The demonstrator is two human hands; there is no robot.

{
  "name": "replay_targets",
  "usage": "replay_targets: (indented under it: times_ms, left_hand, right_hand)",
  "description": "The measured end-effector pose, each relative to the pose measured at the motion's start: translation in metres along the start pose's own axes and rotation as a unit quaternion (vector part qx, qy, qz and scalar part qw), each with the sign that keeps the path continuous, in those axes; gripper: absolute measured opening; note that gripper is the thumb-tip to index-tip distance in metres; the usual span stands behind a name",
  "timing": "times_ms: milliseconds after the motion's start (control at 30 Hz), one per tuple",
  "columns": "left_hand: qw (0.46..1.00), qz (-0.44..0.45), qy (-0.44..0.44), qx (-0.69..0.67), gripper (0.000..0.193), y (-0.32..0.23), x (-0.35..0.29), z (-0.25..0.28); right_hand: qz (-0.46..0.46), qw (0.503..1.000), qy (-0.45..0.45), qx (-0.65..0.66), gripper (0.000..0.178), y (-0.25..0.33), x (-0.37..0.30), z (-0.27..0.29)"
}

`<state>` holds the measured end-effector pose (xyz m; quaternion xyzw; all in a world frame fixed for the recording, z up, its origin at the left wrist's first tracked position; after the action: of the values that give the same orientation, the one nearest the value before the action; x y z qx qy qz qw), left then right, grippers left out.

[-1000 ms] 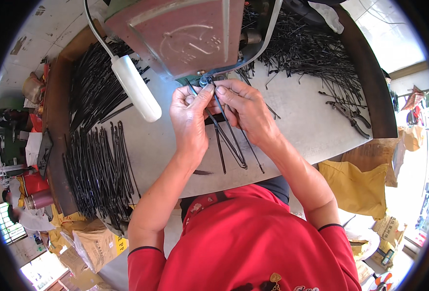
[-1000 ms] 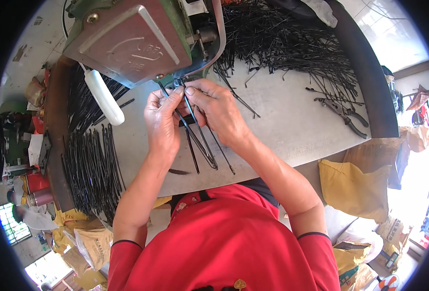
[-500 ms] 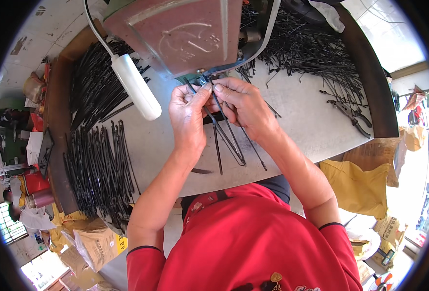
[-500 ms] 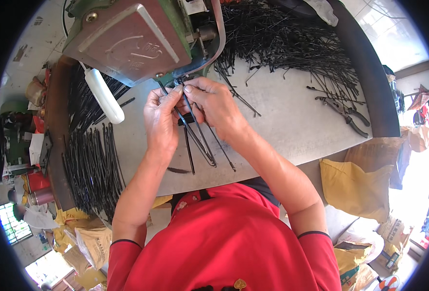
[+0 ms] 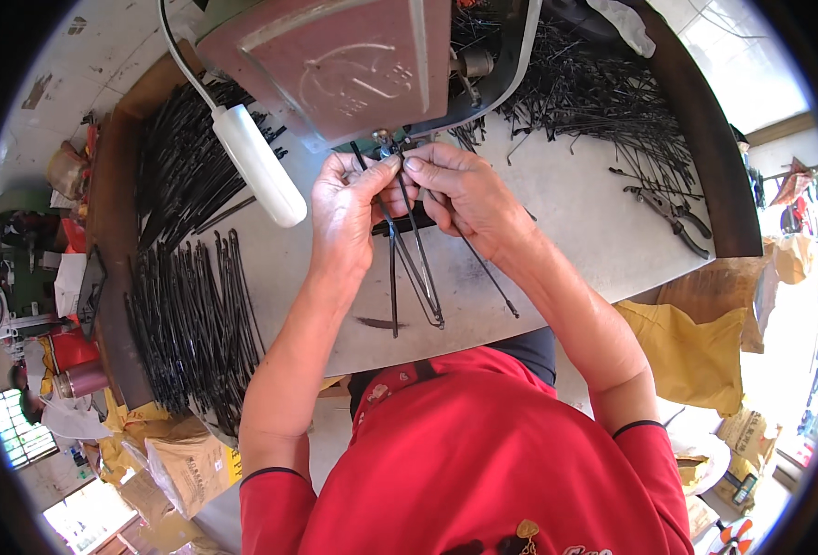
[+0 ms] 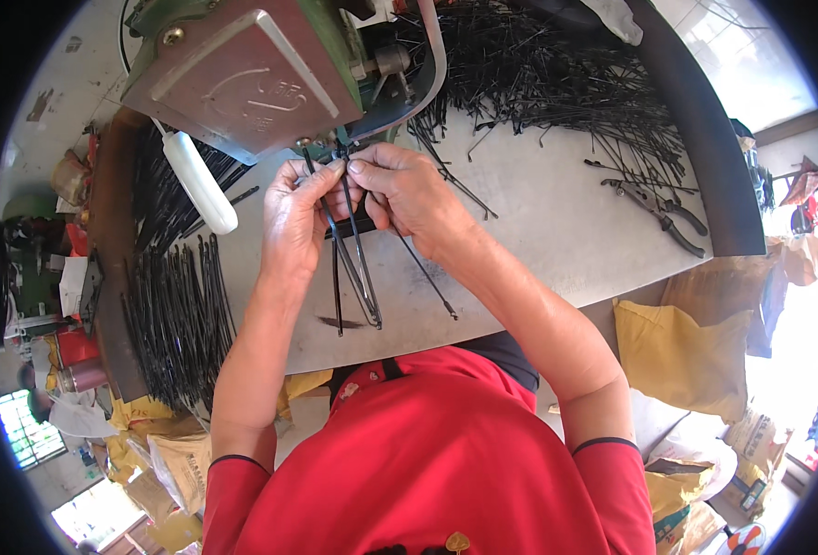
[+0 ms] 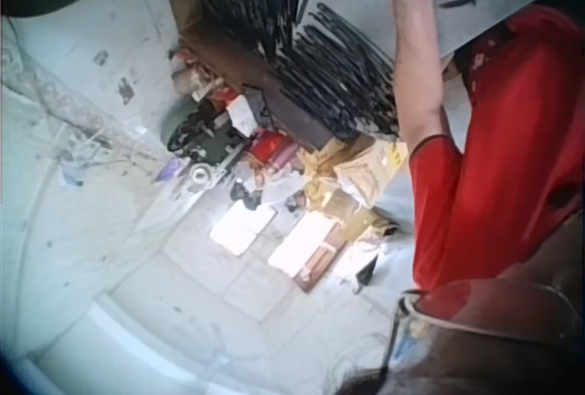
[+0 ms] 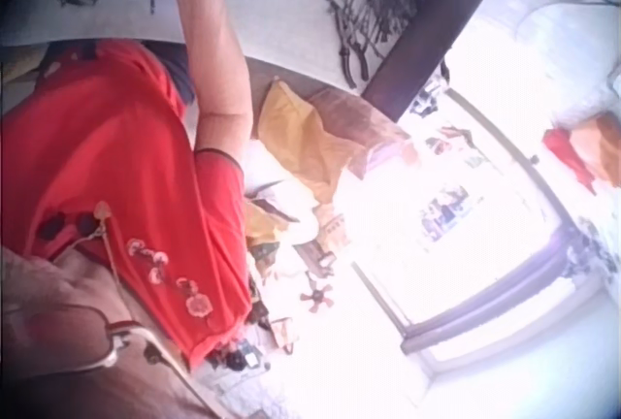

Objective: The person repeatedly feeds thin black metal rods into a stationary bending machine. They hold the rods with both hands, position them under the machine's head, and operate a lever to bend the rods into a specific shape. The finished bent rods are placed on the table surface to the right of the machine.

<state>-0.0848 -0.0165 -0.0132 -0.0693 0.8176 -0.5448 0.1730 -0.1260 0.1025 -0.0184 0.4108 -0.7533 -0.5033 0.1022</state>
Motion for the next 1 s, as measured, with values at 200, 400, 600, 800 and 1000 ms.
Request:
replay_targets:
  times_ms: [200,400,600,800,1000]
  left_hand:
    - [1.000,-0.008,-0.008,-0.011,0.022,-0.002,-0.003,-0.003]
    - [0.999,-0.016,0.006,0.033,0.021,-0.012,-0.021,0.002]
    - [0.988,-0.008,-0.054,0.147,0.019,-0.034,-0.056,0.031]
    - [0.858,-0.043,-0.098,0.503,0.030,-0.088,-0.086,0.143]
    - [0.800,-0.140,-0.028,0.583,0.023,-0.071,-0.069,0.063]
  right_hand:
    - [0.031,0.999,-0.025,-0.006,0.017,0.006,-0.006,-0.003]
    - [0.052,0.997,-0.009,-0.048,0.017,0.006,-0.012,-0.014]
    - [-0.009,0.983,0.034,-0.181,0.024,-0.001,-0.041,-0.034]
    - [0.210,0.701,-0.195,-0.653,0.013,0.045,-0.083,0.047]
    - [0.077,0.613,-0.220,-0.755,0.007,0.040,-0.077,0.068]
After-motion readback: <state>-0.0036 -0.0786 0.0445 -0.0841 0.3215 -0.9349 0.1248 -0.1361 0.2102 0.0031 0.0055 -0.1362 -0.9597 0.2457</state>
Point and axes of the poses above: each hand's wrist, its own x-axis towards the middle knuckle, its own z-axis out of the back of the hand, y = z × x, the point moved 8 cm from there along x, towards the middle knuckle, and after that the axes turned 7 degrees about y, right-handed, at the moved point
